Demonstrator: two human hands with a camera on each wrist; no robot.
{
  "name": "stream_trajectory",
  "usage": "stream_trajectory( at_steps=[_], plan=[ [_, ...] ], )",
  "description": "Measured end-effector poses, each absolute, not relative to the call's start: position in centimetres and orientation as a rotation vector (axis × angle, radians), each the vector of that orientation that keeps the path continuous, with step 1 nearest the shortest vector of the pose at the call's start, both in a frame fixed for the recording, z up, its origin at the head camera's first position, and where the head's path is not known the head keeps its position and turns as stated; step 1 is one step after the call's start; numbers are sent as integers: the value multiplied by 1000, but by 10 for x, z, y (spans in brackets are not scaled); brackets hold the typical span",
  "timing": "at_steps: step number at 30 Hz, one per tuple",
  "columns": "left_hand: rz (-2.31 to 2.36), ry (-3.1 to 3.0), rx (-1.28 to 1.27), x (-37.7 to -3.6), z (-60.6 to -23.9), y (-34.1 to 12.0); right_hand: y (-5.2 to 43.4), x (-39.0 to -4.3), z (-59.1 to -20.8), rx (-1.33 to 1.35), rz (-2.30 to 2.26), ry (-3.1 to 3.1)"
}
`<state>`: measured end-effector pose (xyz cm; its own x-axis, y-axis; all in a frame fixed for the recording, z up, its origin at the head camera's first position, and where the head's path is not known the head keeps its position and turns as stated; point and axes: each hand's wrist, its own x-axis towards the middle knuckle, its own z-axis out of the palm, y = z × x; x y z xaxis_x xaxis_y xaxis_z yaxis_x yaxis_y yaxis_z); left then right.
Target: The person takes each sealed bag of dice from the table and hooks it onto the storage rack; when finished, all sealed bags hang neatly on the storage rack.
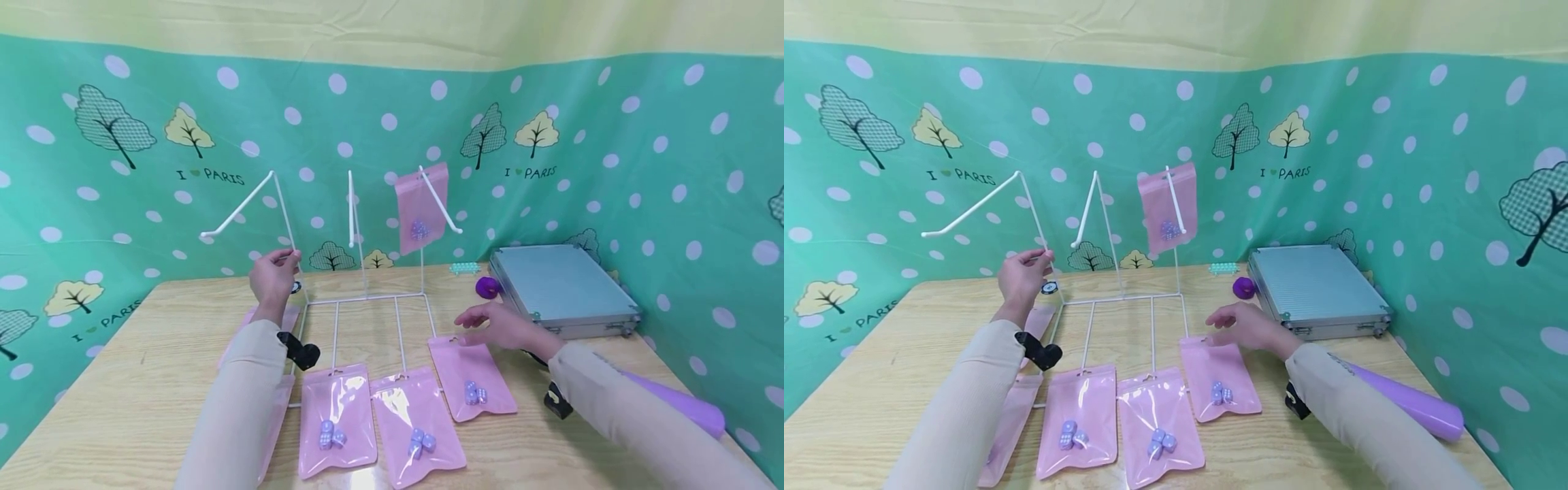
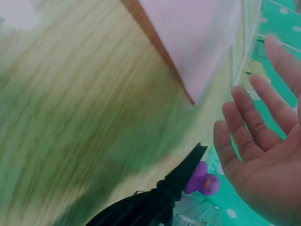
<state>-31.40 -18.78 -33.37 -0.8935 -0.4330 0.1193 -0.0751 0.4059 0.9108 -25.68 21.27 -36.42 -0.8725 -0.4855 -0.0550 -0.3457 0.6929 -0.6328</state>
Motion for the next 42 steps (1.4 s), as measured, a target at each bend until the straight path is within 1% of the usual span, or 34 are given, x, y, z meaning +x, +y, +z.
stream_trajectory(
  at_steps=[7,13,20,31,35,42],
  plan=[
    [-1483,-2328,442,-314,-333,-188,209,-257,-374,-571,-846,2689],
    [-1467,-2332,448,-315,-334,-189,204,-253,-379,-594,-765,2746],
    [-1454,-2337,446,-315,-334,-188,200,-253,-381,-611,-769,2792],
    [-1452,-2342,450,-315,-335,-188,199,-253,-384,-488,-723,2844],
    [-1452,-2341,450,-315,-334,-188,201,-254,-382,-526,-732,2821],
    [-1458,-2338,448,-314,-334,-187,211,-257,-375,-746,-745,2752]
  ],
)
